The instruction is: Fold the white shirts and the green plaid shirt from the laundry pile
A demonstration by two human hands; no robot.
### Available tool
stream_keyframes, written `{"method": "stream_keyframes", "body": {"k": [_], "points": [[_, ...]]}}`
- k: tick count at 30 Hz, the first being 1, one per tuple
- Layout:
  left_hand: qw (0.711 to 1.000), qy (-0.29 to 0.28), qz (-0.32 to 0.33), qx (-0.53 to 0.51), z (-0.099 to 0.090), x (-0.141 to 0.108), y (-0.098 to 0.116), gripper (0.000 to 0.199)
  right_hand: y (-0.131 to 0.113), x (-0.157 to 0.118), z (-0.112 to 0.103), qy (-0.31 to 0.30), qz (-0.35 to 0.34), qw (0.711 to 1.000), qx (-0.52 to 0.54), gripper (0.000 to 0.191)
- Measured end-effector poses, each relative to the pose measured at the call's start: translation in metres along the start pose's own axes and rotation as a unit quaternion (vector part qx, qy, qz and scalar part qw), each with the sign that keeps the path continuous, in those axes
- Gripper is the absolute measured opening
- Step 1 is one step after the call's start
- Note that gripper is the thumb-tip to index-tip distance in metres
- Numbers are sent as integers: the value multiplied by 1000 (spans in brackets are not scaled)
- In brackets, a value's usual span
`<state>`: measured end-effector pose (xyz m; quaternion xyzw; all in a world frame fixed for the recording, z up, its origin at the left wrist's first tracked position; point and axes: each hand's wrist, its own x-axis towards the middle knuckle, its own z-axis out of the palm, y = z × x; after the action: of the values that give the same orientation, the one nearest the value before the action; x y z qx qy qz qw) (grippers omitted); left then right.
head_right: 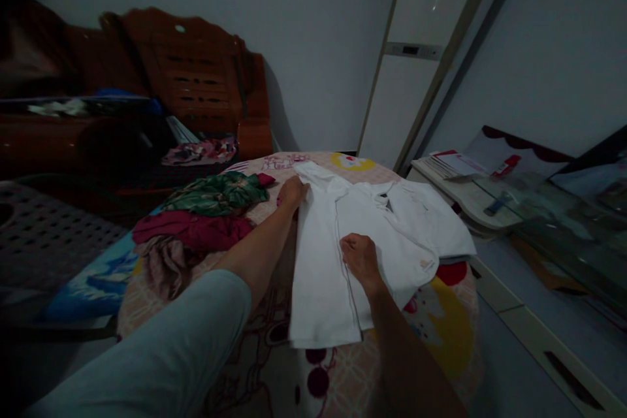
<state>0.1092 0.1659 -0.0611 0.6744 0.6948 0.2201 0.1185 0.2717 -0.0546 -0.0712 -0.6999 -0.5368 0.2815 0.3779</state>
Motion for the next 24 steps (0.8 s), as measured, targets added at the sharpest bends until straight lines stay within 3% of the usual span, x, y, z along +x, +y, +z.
{"method": "stream_keyframes", "body": {"k": [5, 13, 17, 21, 24], "points": [[999, 16, -29, -16, 8, 14, -2, 29, 1, 0, 3, 1, 1, 1000, -7, 26], [996, 61, -49, -39, 7, 12, -13, 29, 2, 2, 3, 2, 6, 1000, -31, 27], [991, 84, 92, -41, 5, 4, 5, 30, 1, 2, 4, 5, 4, 999, -33, 26], [968, -45, 244, -22, 16, -3, 27, 24, 1, 2, 5, -1, 14, 999, -31, 26], [960, -87, 267, 2, 28, -6, 29, 25, 2, 1, 5, 1, 9, 1000, -26, 27]]}}
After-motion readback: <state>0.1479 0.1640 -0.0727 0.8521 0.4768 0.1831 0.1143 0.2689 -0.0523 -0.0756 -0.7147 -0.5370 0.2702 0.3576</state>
